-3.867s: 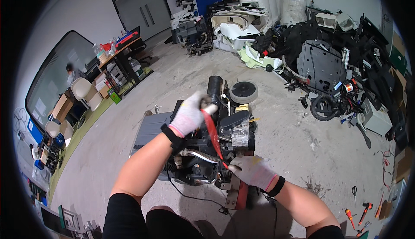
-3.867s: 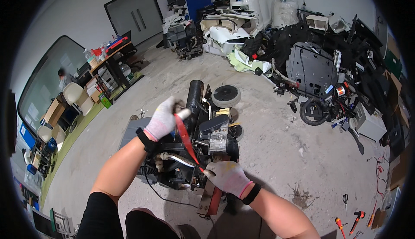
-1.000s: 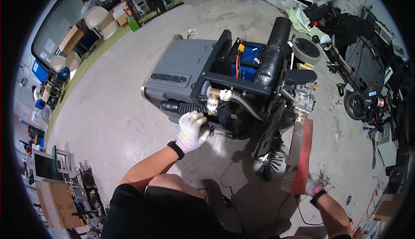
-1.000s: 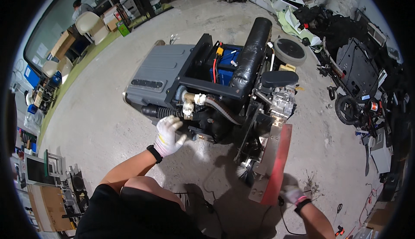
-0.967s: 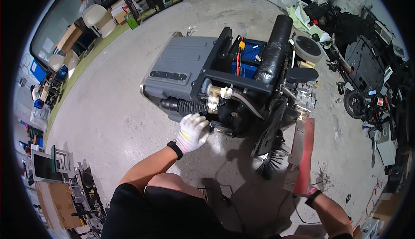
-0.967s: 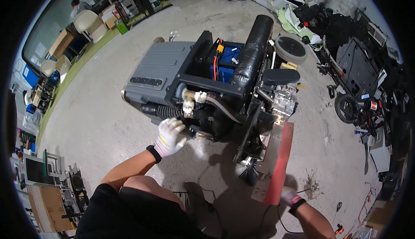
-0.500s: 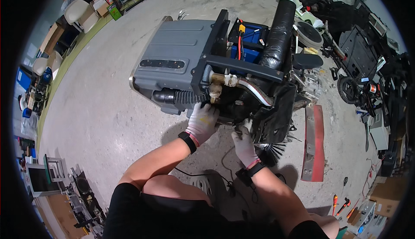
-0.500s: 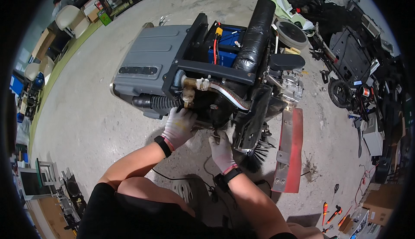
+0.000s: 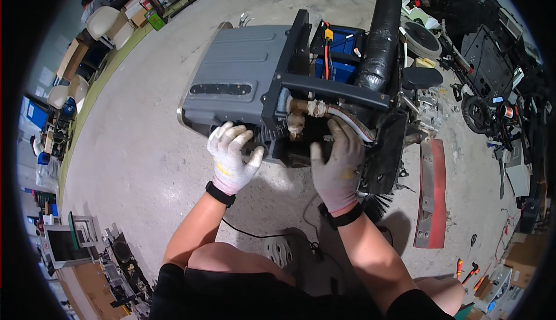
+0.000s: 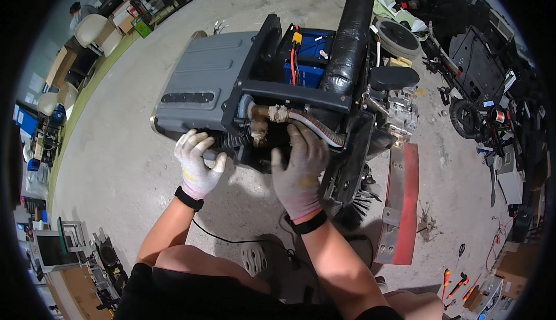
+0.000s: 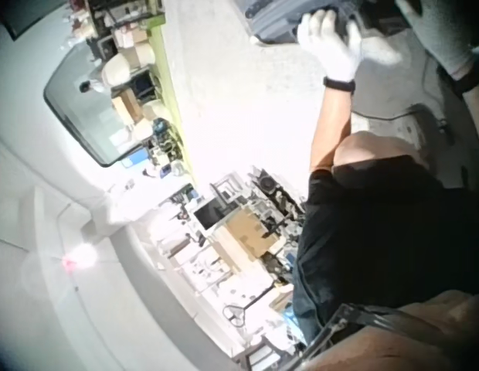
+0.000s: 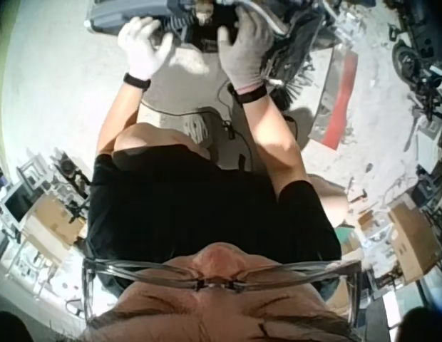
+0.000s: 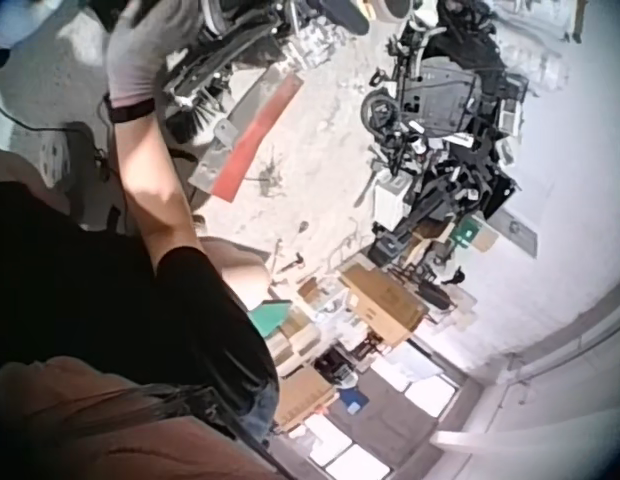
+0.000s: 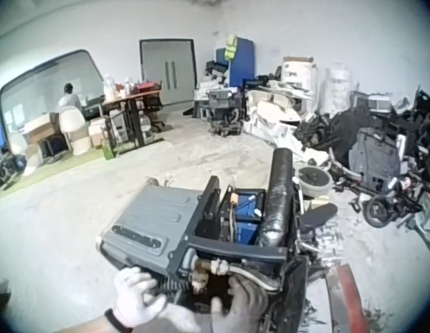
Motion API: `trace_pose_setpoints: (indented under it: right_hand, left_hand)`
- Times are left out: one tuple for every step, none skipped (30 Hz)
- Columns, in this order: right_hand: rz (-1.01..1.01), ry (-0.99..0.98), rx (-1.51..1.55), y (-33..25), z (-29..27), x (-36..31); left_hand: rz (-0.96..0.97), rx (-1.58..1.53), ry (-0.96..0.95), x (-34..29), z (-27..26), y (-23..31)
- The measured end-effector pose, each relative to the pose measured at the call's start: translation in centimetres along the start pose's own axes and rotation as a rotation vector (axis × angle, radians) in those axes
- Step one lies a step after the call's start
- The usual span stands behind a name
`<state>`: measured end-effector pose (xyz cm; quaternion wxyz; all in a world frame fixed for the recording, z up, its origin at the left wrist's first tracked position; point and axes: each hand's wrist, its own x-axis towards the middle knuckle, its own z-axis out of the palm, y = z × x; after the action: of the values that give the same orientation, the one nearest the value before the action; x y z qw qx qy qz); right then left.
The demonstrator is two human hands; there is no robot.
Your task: Replacing or installing components onto a large floor-cleaning machine.
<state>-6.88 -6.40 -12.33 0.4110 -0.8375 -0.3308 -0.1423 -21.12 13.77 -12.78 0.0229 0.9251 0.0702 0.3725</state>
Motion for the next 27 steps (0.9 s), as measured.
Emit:
trace_pose_setpoints:
  right_hand:
    - [-0.003, 0.009, -0.035, -0.1, -0.2, 0.5]
    - [-0.059, 0.045, -0.033, 0.0, -0.3, 0.9]
    - [-0.063, 0.012, -0.097, 0.0, -0.4, 1.0]
    - [-0.117, 0.029, -0.155, 0.1, -0.5, 1.2]
    - [-0.099, 0.007, -0.197, 0.1, -0.5, 1.3]
    - [-0.058, -0.037, -0.199, 0.0, -0.6, 1.4]
    - [-0.008, -0.058, -0.232, -0.1, -0.6, 1.5]
    - [0.043, -0.076, -0.264, -0.2, -0.6, 1.8]
    - [0.04, -0.047, -0.255, -0.3, -0.6, 2.1]
    - [0.058, -0.042, -0.243, -0.4, -0.7, 2.4]
    - [0.1, -0.035, -0.287, -0.3, -0.9, 2.8]
    - [0.13, -0.05, -0.326, -0.2, -1.2, 3.1]
    - [0.225, -0.072, -0.339, 0.1, -1.5, 3.6]
    - [0.206, -0.029, -0.311, 0.5, -2.0, 4.0]
    - [0.206, -0.057, -0.265, 0.8, -2.2, 4.3]
    - [0.244, -0.075, -0.243, 1.0, -2.5, 4.6]
    - [0.247, -0.093, -0.233, 1.3, -2.6, 4.9]
    - [0.253, -0.119, -0.251, 1.5, -2.6, 5.2]
    - [0.233, -0.124, -0.252, 1.6, -2.6, 5.5]
    - [0.253, -0.135, -0.26, 1.7, -2.6, 5.7]
    - [0.245, -0.14, -0.26, 1.8, -2.6, 5.8]
    - [0.225, -0.118, -0.264, 1.8, -2.6, 5.9]
    - [0.236, -0.142, -0.254, 1.7, -2.7, 5.8]
    - [0.229, -0.132, -0.249, 1.7, -2.7, 5.7]
    - [0.232, -0.119, -0.254, 1.6, -2.8, 5.6]
    - [0.222, -0.123, -0.243, 1.6, -2.9, 5.4]
    - [0.236, -0.137, -0.257, 1.6, -2.9, 5.1]
  left_hand:
    - [-0.006, 0.019, 0.046, 0.9, -0.3, -0.1]
    - [-0.01, 0.035, 0.089, 1.8, -0.6, 0.0]
    - [-0.009, 0.026, 0.057, 2.7, -1.1, 0.1]
    - [-0.015, 0.029, 0.042, 3.6, -1.4, 0.4]
    - [-0.01, 0.014, 0.0, 4.6, -1.6, 0.6]
    - [0.013, -0.006, -0.029, 5.7, -1.7, 0.9]
    - [0.029, -0.026, -0.083, 6.8, -1.9, 1.3]
    - [0.045, -0.024, -0.089, 8.0, -1.9, 1.6]
    - [0.056, -0.087, -0.151, 9.3, -1.8, 1.9]
    - [0.057, -0.137, -0.218, 10.4, -1.5, 2.1]
    - [0.109, -0.108, -0.269, 11.5, -1.2, 2.2]
    - [0.137, -0.082, -0.271, 12.4, -0.6, 2.4]
    - [0.149, -0.074, -0.271, 13.2, -0.1, 2.4]
    - [0.135, -0.059, -0.294, 13.6, 0.4, 2.5]
    - [0.162, -0.054, -0.273, 13.7, 0.6, 2.6]
    - [0.142, -0.025, -0.235, 13.7, 0.9, 2.8]
    - [0.117, 0.001, -0.203, 13.5, 1.1, 3.0]
    - [0.12, 0.003, -0.21, 13.3, 1.3, 3.1]
    - [0.109, -0.004, -0.192, 13.3, 1.5, 3.2]
    - [0.096, -0.004, -0.174, 13.3, 1.6, 3.2]
    - [0.104, 0.022, -0.166, 13.3, 1.7, 3.2]
    - [0.119, 0.021, -0.159, 13.4, 1.8, 3.1]
    - [0.118, 0.036, -0.158, 13.4, 1.8, 3.1]
    - [0.116, 0.051, -0.156, 13.5, 1.9, 3.1]
    - [0.104, 0.052, -0.145, 13.4, 2.0, 3.1]
    - [0.105, 0.054, -0.144, 13.4, 2.0, 3.1]
    - [0.108, 0.066, -0.132, 13.3, 2.1, 3.2]
